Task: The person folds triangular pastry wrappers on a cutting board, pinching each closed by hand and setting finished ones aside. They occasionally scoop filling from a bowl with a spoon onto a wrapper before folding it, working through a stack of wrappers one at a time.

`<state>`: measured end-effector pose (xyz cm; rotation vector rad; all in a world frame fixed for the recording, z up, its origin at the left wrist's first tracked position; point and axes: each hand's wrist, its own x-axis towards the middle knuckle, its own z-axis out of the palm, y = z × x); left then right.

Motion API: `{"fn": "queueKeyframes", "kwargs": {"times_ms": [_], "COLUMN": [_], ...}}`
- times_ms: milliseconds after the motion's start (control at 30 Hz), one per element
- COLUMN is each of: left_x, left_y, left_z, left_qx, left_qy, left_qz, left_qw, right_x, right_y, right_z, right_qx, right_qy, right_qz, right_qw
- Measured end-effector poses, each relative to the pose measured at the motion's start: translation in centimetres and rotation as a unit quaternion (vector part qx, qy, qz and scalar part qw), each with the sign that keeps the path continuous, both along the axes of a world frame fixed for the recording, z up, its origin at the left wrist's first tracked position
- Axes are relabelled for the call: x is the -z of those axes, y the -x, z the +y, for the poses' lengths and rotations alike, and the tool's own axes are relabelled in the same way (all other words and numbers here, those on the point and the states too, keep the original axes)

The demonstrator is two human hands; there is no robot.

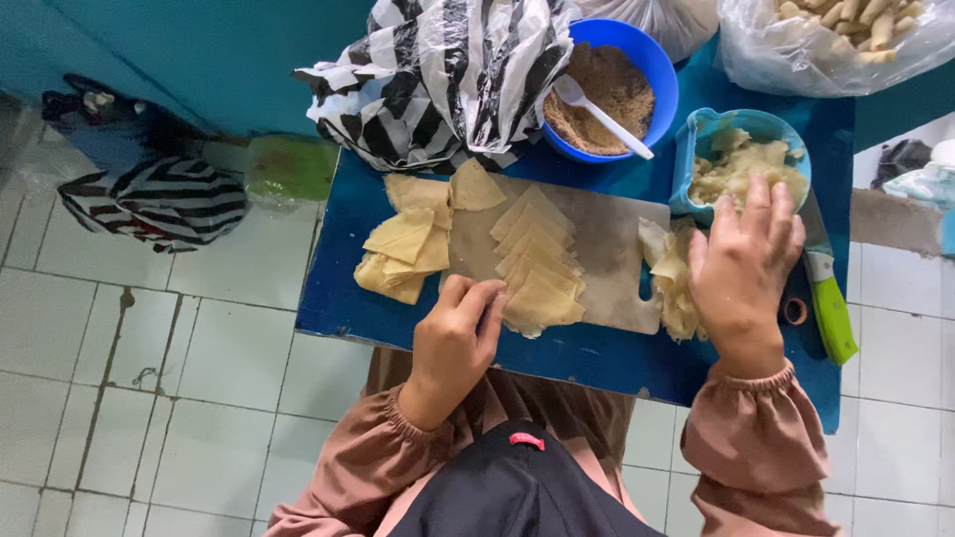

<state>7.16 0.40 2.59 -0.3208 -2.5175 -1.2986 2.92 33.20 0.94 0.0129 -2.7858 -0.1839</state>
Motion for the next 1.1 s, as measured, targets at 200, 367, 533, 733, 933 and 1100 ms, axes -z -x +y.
{"fn": "queueKeyframes", "kwargs": {"times_ms": [200,367,533,733,933,1100], "left_x": [0.9,1.1,1.0,1.0,0.7,0.3], "left_y": [0.3,0.7,0.9,1.1,1.2,1.3], "left_z": [-0.3,-0.7,-1.0,-1.4,-1.5,-1.8], "left_qx": [0.005,0.015,0.016,0.020,0.017,0.043], "left_qy": [-0.014,-0.042,-0.056,-0.067,-0.072,-0.060], "left_qz": [0.023,0.003,0.022,0.025,0.024,0.052], "left_qw": [1.000,0.999,0.998,0.997,0.997,0.996], "right_x": [0.6,-0.4,-0.1,1.2,-2.3,-7.3], "right_y": [2.7,4.3,4.5,5.8,5.5,2.4], "right_z": [0.6,1.0,1.6,2.3,-0.1,-4.9], "right_qx": [-0.009,-0.024,-0.027,-0.064,-0.046,-0.032], "right_qy": [0.022,0.012,0.108,0.016,0.105,0.201], "right_qz": [-0.029,-0.073,-0.075,-0.064,-0.069,-0.019], "right_qw": [0.999,0.997,0.991,0.996,0.991,0.979]}}
